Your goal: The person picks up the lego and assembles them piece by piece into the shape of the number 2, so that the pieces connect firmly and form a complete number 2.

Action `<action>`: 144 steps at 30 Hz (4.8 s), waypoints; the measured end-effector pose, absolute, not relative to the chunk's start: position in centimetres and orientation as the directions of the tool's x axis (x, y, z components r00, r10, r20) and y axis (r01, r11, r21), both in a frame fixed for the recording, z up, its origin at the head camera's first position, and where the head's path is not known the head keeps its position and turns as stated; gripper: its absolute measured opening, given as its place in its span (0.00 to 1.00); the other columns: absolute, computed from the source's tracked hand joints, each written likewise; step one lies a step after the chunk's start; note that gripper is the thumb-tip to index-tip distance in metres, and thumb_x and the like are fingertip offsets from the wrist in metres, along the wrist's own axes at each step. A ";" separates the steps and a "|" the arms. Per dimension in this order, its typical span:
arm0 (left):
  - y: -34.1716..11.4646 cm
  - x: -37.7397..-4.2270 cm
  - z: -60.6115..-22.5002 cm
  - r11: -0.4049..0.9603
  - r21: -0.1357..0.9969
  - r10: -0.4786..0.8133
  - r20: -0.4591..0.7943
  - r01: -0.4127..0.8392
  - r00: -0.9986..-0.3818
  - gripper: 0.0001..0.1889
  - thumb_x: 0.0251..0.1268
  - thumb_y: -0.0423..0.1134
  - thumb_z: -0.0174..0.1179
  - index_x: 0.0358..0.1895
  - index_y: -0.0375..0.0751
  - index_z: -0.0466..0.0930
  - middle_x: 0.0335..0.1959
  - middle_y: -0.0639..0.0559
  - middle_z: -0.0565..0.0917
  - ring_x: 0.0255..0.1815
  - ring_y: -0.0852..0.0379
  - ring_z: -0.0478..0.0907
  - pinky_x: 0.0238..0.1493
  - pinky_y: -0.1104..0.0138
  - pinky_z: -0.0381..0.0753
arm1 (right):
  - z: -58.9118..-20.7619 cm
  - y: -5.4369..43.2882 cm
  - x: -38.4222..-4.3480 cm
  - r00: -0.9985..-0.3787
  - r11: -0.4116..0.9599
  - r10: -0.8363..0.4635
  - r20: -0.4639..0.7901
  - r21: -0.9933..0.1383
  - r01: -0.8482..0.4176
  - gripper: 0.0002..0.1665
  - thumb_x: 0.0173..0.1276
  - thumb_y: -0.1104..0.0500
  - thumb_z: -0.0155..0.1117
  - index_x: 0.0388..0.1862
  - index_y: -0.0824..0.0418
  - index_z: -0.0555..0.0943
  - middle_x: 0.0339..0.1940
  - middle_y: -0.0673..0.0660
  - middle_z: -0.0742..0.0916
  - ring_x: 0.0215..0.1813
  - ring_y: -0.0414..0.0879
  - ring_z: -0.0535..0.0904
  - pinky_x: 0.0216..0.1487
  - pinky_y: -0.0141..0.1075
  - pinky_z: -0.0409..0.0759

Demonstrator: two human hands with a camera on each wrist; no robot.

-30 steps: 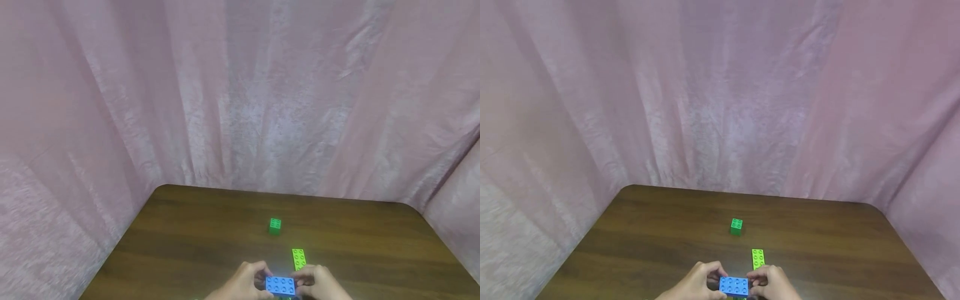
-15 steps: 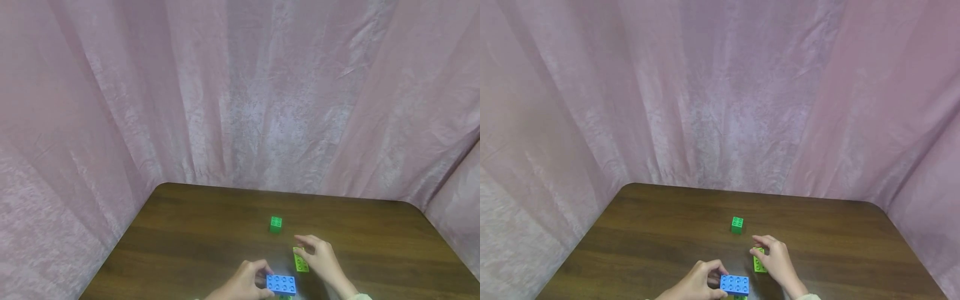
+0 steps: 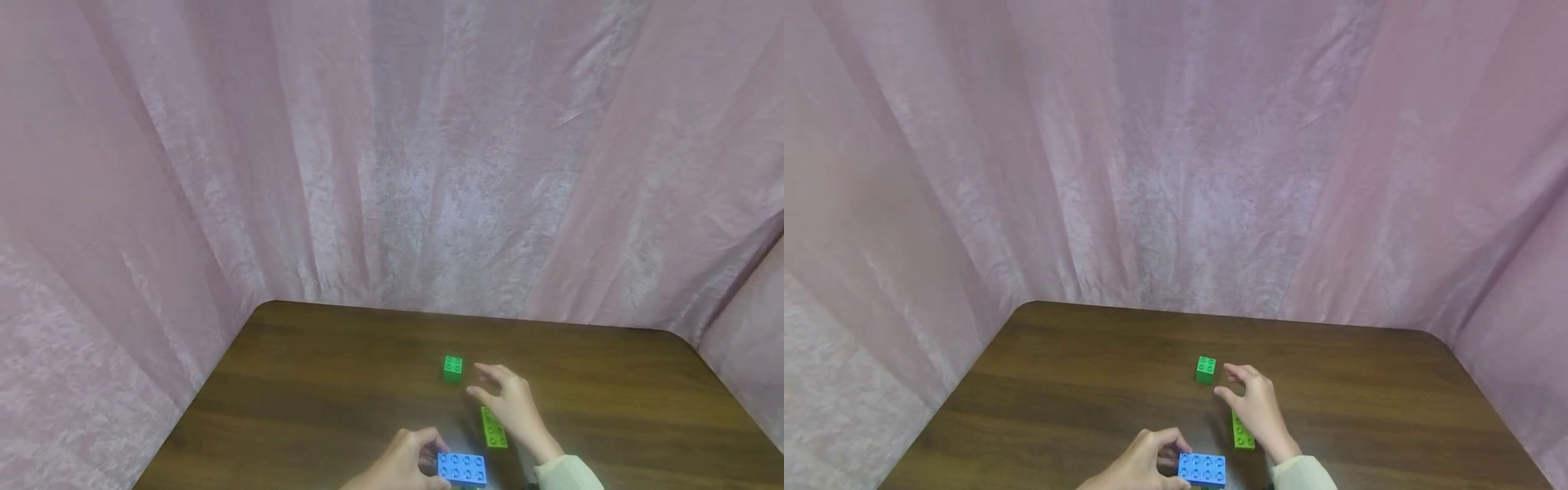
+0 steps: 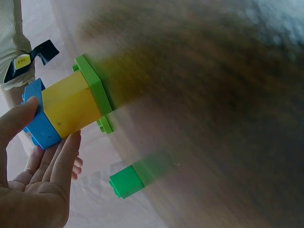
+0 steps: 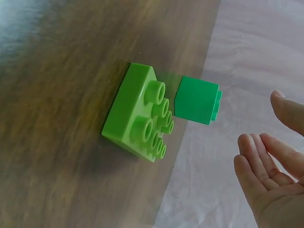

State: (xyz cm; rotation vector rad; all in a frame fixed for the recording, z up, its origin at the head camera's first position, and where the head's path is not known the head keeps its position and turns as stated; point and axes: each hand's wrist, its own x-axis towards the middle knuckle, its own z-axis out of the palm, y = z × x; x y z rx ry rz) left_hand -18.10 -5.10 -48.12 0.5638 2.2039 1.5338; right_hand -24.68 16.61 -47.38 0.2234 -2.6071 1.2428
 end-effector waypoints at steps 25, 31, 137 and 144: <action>-5.3 -18.1 -48.1 0.319 0.943 0.537 -0.101 0.090 -0.838 0.15 0.51 0.31 0.70 0.43 0.46 0.79 0.40 0.55 0.86 0.42 0.63 0.85 0.44 0.70 0.87 | -48.0 15.7 -27.2 -0.987 0.699 -0.105 0.125 -0.696 -0.162 0.40 0.62 0.58 0.69 0.69 0.71 0.65 0.70 0.72 0.71 0.71 0.69 0.66 0.69 0.64 0.66; -5.2 -18.2 -48.2 0.313 0.944 0.540 -0.091 0.099 -0.837 0.16 0.51 0.30 0.71 0.43 0.44 0.80 0.41 0.52 0.87 0.42 0.62 0.86 0.43 0.70 0.87 | -48.3 15.4 -27.7 -0.989 0.695 -0.112 0.100 -0.704 -0.150 0.40 0.62 0.58 0.69 0.70 0.70 0.66 0.70 0.72 0.71 0.71 0.69 0.67 0.69 0.64 0.66; -5.5 -18.4 -48.7 0.273 0.946 0.539 -0.002 0.173 -0.843 0.16 0.48 0.31 0.72 0.42 0.41 0.80 0.41 0.51 0.88 0.43 0.67 0.84 0.47 0.76 0.83 | -47.6 16.1 -27.8 -0.995 0.635 -0.076 0.059 -0.767 -0.094 0.27 0.65 0.52 0.67 0.57 0.69 0.77 0.53 0.70 0.85 0.53 0.62 0.83 0.52 0.51 0.85; -5.5 -18.4 -48.6 0.284 0.940 0.543 0.003 0.187 -0.840 0.15 0.49 0.31 0.72 0.42 0.42 0.80 0.41 0.52 0.88 0.43 0.67 0.84 0.47 0.75 0.84 | -47.7 16.2 -27.3 -0.996 0.627 -0.073 0.054 -0.774 -0.088 0.27 0.64 0.53 0.68 0.56 0.70 0.78 0.52 0.70 0.85 0.52 0.61 0.84 0.50 0.49 0.86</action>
